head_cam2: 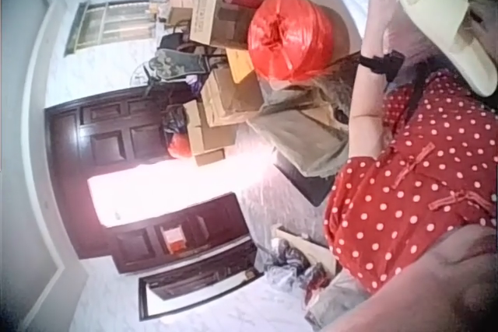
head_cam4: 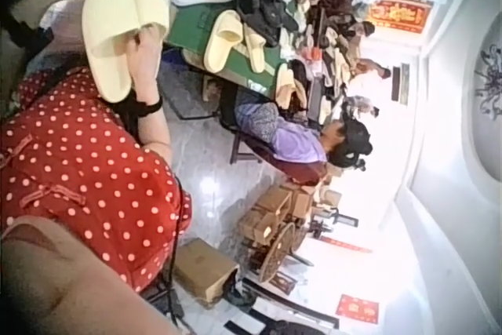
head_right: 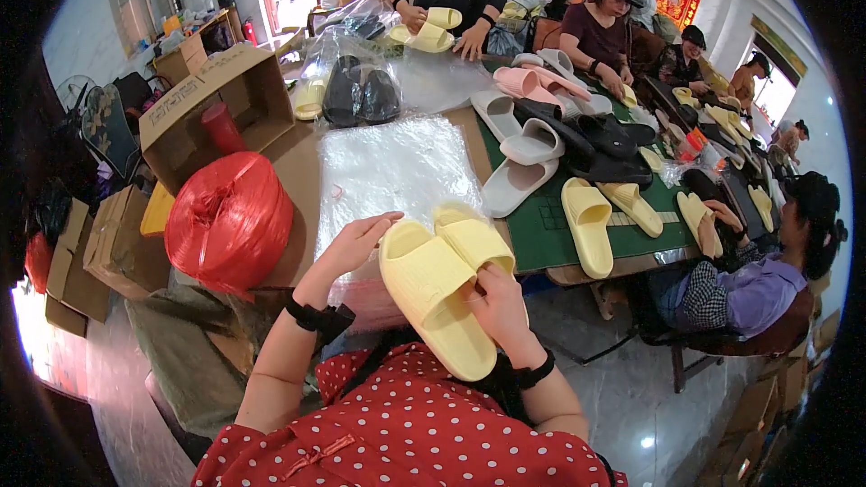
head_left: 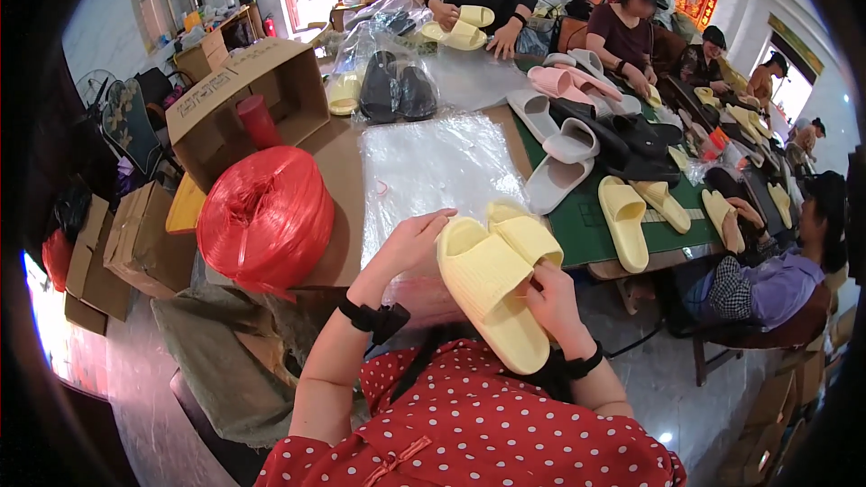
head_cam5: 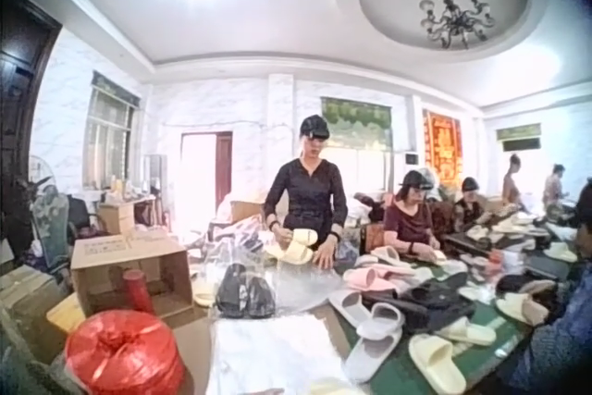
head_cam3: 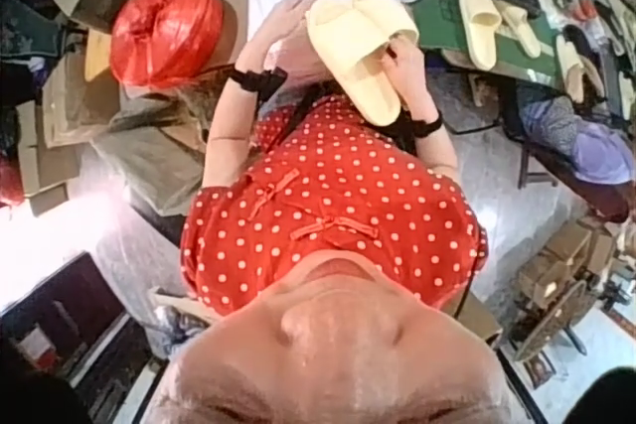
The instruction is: Packing finished sandals into plastic bags at a factory station.
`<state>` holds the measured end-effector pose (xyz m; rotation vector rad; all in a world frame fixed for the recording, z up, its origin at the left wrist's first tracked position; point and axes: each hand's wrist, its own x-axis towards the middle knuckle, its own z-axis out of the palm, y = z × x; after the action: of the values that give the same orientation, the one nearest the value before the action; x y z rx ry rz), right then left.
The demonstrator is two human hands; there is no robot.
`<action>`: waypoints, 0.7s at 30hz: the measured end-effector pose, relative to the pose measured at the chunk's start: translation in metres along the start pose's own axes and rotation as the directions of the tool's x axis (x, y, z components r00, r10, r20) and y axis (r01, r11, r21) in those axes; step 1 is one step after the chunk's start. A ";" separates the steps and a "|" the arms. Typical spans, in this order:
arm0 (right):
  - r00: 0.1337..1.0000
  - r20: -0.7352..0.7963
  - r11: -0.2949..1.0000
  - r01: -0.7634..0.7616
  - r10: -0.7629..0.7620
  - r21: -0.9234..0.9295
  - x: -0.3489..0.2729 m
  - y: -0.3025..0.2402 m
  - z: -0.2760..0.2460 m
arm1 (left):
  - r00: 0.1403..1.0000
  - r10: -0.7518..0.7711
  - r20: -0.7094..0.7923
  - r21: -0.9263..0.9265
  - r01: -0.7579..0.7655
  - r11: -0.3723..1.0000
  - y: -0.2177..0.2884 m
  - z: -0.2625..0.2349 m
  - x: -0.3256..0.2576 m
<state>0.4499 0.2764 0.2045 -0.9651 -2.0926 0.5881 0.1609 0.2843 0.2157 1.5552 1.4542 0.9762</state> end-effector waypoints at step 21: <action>0.971 0.141 0.923 0.230 -0.195 -0.308 0.076 0.036 0.104 | 0.827 0.531 0.184 0.431 -0.553 0.713 0.055 0.031 -0.044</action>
<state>0.3516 0.3481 0.1497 -0.8794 -2.4029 0.1909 0.2091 0.2374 0.2519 2.4511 1.2702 0.9312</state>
